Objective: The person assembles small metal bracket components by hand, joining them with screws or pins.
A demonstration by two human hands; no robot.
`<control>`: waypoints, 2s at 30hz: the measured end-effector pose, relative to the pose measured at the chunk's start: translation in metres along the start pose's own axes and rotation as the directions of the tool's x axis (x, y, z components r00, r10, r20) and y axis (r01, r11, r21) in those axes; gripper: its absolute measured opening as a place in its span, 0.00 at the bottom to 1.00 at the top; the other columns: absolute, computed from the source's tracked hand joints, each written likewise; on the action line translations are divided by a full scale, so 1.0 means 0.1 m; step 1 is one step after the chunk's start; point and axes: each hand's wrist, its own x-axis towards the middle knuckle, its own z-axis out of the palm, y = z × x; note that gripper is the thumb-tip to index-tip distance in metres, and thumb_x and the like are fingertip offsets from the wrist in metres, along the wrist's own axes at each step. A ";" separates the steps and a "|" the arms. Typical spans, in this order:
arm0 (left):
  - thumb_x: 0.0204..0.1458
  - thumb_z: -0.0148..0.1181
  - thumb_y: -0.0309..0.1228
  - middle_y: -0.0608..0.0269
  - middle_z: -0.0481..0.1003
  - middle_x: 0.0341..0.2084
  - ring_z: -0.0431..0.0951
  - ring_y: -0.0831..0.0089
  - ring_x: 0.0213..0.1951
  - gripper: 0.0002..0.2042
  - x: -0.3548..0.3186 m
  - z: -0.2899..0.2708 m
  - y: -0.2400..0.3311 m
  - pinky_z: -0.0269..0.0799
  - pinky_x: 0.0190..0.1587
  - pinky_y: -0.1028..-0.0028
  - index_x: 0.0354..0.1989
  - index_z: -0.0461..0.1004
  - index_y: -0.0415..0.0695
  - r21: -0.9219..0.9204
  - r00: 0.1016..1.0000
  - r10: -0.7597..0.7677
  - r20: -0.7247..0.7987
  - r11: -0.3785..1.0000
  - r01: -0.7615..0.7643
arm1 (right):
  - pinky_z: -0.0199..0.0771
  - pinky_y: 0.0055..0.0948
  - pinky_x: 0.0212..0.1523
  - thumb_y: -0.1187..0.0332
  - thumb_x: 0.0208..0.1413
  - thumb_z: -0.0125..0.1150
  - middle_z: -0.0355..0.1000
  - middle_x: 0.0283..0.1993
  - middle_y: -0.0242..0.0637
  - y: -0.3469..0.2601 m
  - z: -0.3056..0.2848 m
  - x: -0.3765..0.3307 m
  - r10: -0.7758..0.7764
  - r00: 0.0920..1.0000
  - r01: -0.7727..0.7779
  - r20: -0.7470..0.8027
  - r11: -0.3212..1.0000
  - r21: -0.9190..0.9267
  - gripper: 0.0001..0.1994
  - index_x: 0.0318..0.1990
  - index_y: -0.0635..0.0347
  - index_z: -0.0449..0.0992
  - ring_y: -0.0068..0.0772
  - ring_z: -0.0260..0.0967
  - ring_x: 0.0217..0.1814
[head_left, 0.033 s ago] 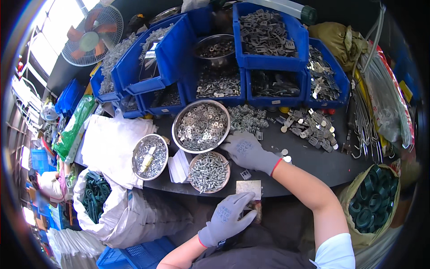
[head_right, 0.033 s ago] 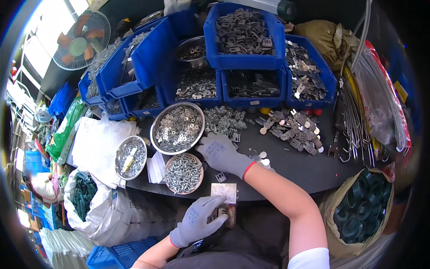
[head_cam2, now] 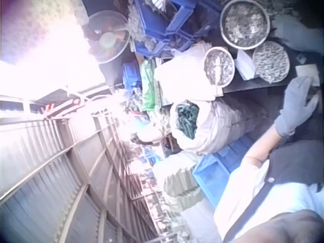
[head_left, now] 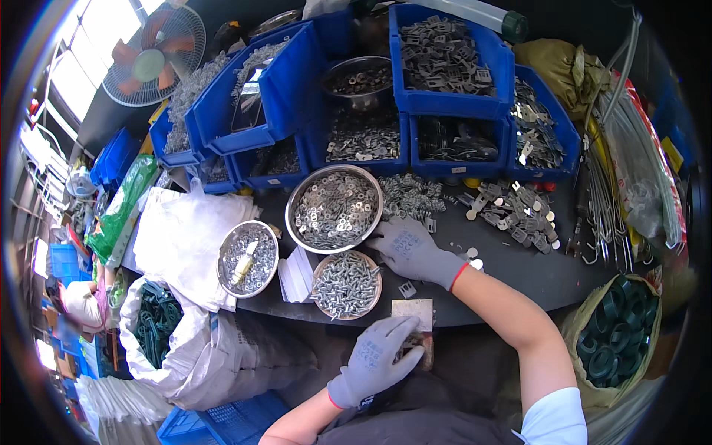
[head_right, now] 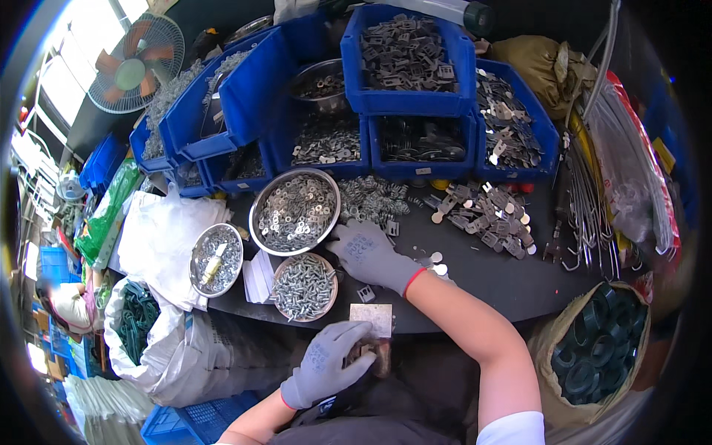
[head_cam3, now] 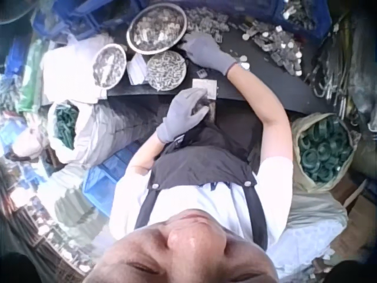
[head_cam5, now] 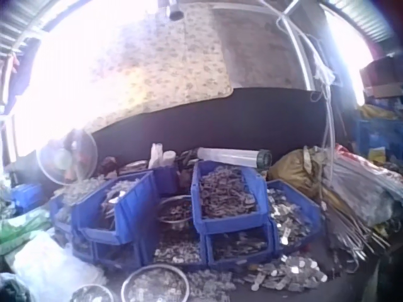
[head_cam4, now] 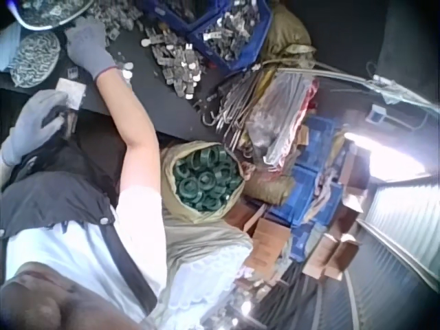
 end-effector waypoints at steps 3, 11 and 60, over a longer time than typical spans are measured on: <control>0.46 0.64 0.33 0.45 0.71 0.49 0.71 0.50 0.52 0.24 0.00 -0.01 -0.10 0.67 0.55 0.60 0.51 0.70 0.35 0.081 0.999 -0.016 -0.045 0.997 0.020 | 0.70 0.39 0.42 0.64 0.48 0.59 0.69 0.47 0.34 0.00 0.01 -0.03 -0.034 0.999 0.035 -0.039 0.999 0.016 0.13 0.43 0.46 0.78 0.36 0.67 0.44; 0.47 0.64 0.40 0.37 0.64 0.56 0.64 0.44 0.58 0.29 -0.09 0.10 -0.18 0.59 0.60 0.56 0.55 0.67 0.35 0.131 0.994 -0.112 0.014 0.985 0.109 | 0.68 0.38 0.44 0.62 0.48 0.57 0.71 0.40 0.33 -0.02 -0.28 -0.27 0.003 0.993 -0.023 0.119 0.986 0.164 0.09 0.36 0.50 0.78 0.37 0.66 0.47; 0.45 0.67 0.39 0.58 0.75 0.35 0.75 0.62 0.36 0.12 0.82 0.41 -0.19 0.71 0.39 0.64 0.35 0.81 0.46 0.170 0.987 -0.094 -0.133 0.979 0.116 | 0.72 0.38 0.38 0.64 0.49 0.57 0.71 0.37 0.35 -0.08 -0.36 -1.67 0.754 0.656 -0.754 -0.026 0.656 -0.004 0.07 0.34 0.50 0.79 0.38 0.73 0.40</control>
